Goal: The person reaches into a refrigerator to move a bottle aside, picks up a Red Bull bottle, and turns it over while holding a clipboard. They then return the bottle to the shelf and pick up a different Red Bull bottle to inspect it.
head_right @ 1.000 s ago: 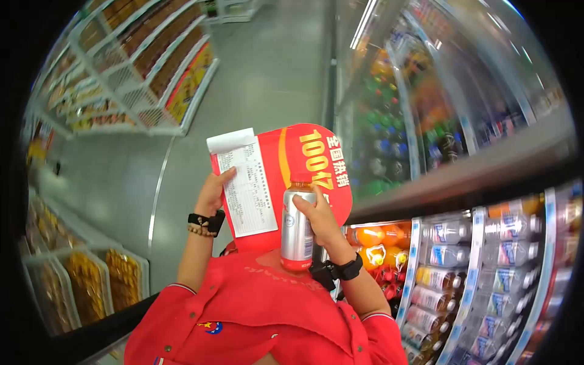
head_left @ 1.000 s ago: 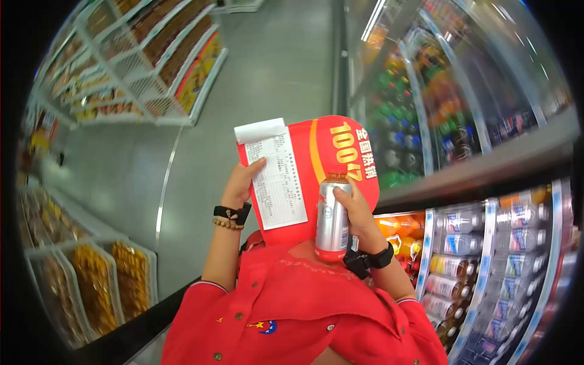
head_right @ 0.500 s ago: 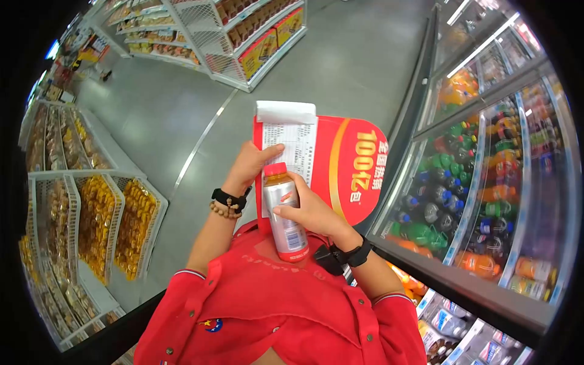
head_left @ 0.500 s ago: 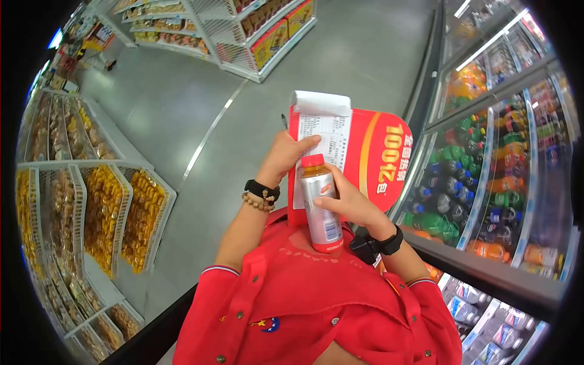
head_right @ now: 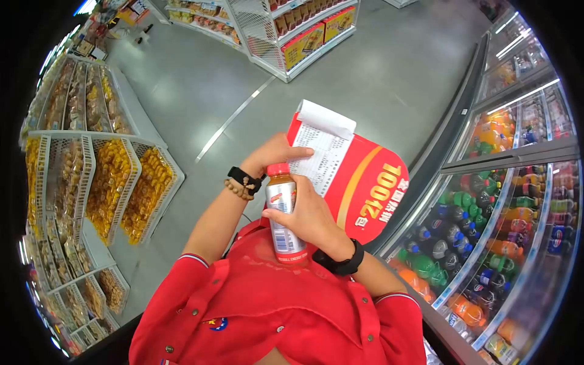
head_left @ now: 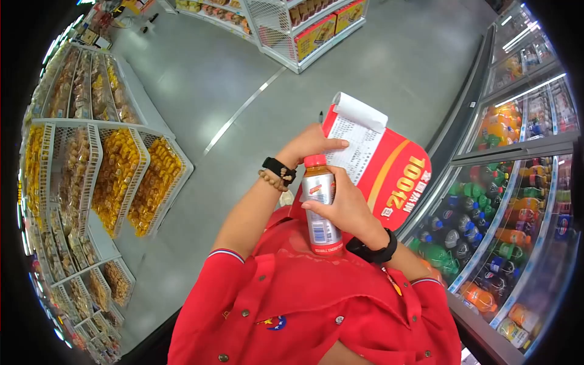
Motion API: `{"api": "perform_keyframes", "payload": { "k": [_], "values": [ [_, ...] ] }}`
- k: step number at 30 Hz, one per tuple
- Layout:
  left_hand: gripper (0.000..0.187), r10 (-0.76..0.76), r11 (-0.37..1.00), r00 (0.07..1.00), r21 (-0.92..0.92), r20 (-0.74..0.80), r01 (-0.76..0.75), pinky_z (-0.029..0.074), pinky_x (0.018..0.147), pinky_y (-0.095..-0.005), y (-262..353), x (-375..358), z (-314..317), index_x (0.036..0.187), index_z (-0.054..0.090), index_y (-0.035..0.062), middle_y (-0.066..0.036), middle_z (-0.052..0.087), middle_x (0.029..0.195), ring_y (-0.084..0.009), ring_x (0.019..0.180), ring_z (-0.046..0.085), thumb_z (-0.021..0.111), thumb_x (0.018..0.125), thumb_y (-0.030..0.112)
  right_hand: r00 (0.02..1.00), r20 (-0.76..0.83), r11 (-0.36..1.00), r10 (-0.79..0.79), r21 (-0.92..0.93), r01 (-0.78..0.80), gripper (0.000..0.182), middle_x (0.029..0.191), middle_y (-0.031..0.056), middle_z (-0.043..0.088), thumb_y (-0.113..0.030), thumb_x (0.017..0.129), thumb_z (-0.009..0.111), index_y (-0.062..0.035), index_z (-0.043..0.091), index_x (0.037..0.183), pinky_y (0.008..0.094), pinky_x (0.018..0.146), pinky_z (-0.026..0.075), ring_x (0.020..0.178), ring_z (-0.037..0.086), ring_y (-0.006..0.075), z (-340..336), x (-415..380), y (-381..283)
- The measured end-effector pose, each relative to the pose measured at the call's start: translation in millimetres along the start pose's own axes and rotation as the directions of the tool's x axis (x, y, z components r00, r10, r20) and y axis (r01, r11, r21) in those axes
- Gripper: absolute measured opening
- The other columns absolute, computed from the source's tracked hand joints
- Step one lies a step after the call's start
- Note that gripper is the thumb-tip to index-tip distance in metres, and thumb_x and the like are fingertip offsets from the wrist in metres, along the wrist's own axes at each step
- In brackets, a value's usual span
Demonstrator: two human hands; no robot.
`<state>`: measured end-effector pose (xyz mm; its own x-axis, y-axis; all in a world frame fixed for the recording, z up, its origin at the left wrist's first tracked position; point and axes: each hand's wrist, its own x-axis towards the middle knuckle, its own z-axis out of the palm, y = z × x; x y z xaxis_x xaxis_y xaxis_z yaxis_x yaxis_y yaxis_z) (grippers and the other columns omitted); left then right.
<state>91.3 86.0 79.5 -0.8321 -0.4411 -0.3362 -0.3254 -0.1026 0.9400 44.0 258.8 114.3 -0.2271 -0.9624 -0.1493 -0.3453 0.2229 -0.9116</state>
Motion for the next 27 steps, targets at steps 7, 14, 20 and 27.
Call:
{"api": "perform_keyframes", "payload": {
  "k": [7,14,20,27],
  "values": [
    [0.044,0.072,0.994,0.991,0.070,0.114,-0.080,0.047,0.081,-0.0296,-5,8,-17,0.107,0.060,-0.0015,-0.010,0.064,0.101,-0.0152,0.089,0.060,0.074,0.073,0.023,0.991,0.049,0.984,-0.124,-0.123,0.130,0.067,0.103,0.0191,0.054,-0.036,0.079,0.065,0.0014,0.038,0.126,0.0378,0.075,0.048,0.087,0.059,0.0300,-6,11,11],
    [0.040,0.058,0.987,0.992,0.141,0.116,-0.074,0.048,0.079,-0.0297,-1,10,-16,0.106,0.060,-0.0014,-0.009,0.065,0.098,-0.0141,0.087,0.059,0.073,0.075,0.020,0.982,-0.024,0.982,-0.185,-0.034,0.185,0.054,0.088,0.0111,0.053,-0.026,0.081,0.064,0.0015,0.044,0.123,0.0281,0.060,0.046,0.066,0.055,0.0161,-13,13,17],
    [0.039,0.016,0.992,0.992,0.125,0.128,-0.033,0.048,0.078,-0.0297,-8,17,-14,0.105,0.060,-0.0009,-0.009,0.065,0.098,-0.0142,0.085,0.060,0.073,0.075,0.021,0.826,0.521,0.555,-0.215,0.761,-0.335,0.048,0.056,0.0037,0.046,-0.015,0.091,0.035,-0.0030,0.031,0.137,0.0194,0.039,0.035,0.041,0.041,0.0084,-30,28,25],
    [0.040,0.015,0.995,0.988,0.097,0.157,-0.031,0.048,0.076,-0.0283,-16,28,-11,0.106,0.060,-0.0002,-0.009,0.065,0.097,-0.0138,0.085,0.061,0.072,0.076,0.023,0.705,0.703,0.903,-0.096,0.359,-0.235,0.060,0.057,0.0032,0.052,-0.007,0.081,0.033,-0.0116,0.030,0.140,0.0190,0.040,0.037,0.043,0.045,0.0076,-34,13,14]
  ]
}}
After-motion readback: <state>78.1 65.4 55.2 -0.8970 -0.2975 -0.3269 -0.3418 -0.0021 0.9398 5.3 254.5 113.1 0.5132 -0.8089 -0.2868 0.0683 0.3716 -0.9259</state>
